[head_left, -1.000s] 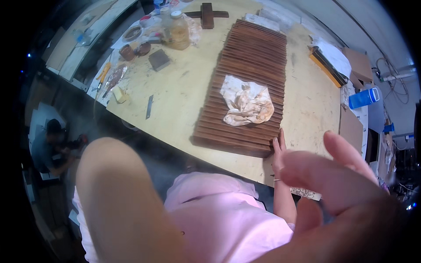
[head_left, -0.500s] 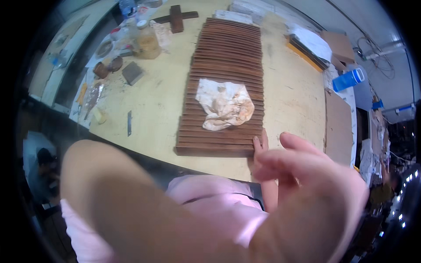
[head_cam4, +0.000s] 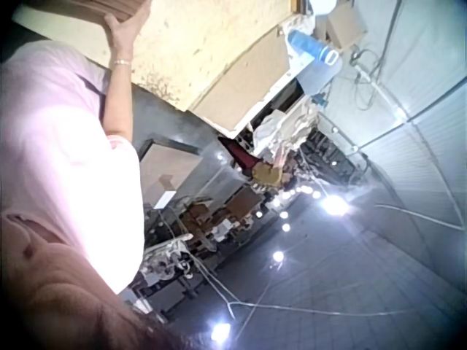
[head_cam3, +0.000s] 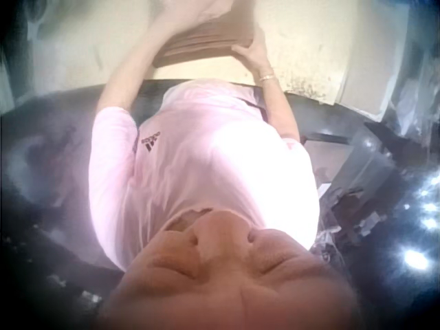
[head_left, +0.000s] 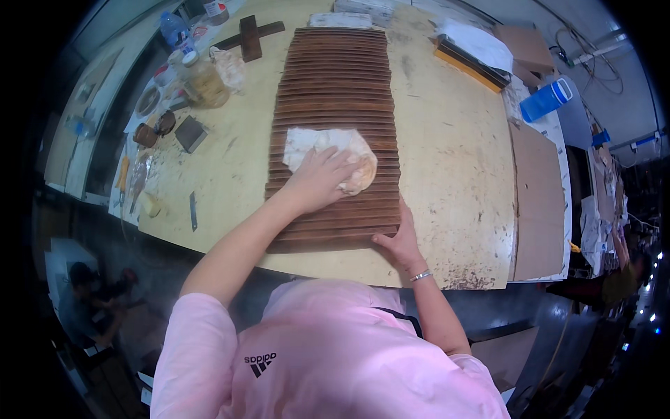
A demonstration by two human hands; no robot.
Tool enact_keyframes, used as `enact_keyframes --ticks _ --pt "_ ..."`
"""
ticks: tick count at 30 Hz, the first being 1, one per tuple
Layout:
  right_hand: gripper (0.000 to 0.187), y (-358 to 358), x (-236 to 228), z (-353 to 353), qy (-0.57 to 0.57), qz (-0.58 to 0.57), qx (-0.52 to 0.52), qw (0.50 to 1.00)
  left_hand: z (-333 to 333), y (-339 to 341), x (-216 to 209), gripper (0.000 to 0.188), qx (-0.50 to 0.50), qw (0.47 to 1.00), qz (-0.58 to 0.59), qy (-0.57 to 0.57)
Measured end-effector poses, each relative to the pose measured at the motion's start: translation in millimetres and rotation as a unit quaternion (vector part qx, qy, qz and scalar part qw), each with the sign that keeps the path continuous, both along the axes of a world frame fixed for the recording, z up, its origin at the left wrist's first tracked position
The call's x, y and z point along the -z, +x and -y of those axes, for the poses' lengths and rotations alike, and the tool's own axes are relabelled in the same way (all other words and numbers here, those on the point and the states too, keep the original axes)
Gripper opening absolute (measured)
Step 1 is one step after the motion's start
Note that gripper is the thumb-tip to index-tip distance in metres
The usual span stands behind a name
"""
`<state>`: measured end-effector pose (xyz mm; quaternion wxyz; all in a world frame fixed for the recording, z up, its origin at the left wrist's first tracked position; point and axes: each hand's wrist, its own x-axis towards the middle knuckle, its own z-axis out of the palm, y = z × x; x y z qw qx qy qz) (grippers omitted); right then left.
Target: The person wipes a slatted wooden panel with a cloth and uses a wooden block to apply pressure or rub the surface by hand.
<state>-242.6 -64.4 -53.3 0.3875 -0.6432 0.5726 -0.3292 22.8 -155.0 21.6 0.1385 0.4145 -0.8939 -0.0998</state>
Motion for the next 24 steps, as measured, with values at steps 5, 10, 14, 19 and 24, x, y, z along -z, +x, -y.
enact_keyframes --ticks 5,10,14,19,24 --pt "0.118 -0.3 -2.7 -2.1 -0.026 -0.036 0.009 0.999 -5.8 29.1 25.3 0.052 -0.09 0.985 -0.139 0.038" --pt "0.117 0.3 6.7 -3.6 -0.018 -0.02 0.013 1.0 -25.6 -49.8 32.6 0.058 0.042 0.987 -0.15 0.039" --pt "0.119 0.1 -6.1 -1.6 -0.008 -0.024 0.002 1.0 -48.9 47.2 33.7 0.04 -0.07 0.987 -0.148 0.0" --pt "0.106 3.3 -1.9 2.8 0.088 0.238 0.031 0.967 -80.3 151.2 48.2 0.037 -0.472 0.695 -0.47 0.27" --pt "0.093 11.5 -3.4 18.5 0.059 0.233 0.03 0.97 -81.5 104.5 56.4 0.044 -0.428 0.566 -0.625 0.326"
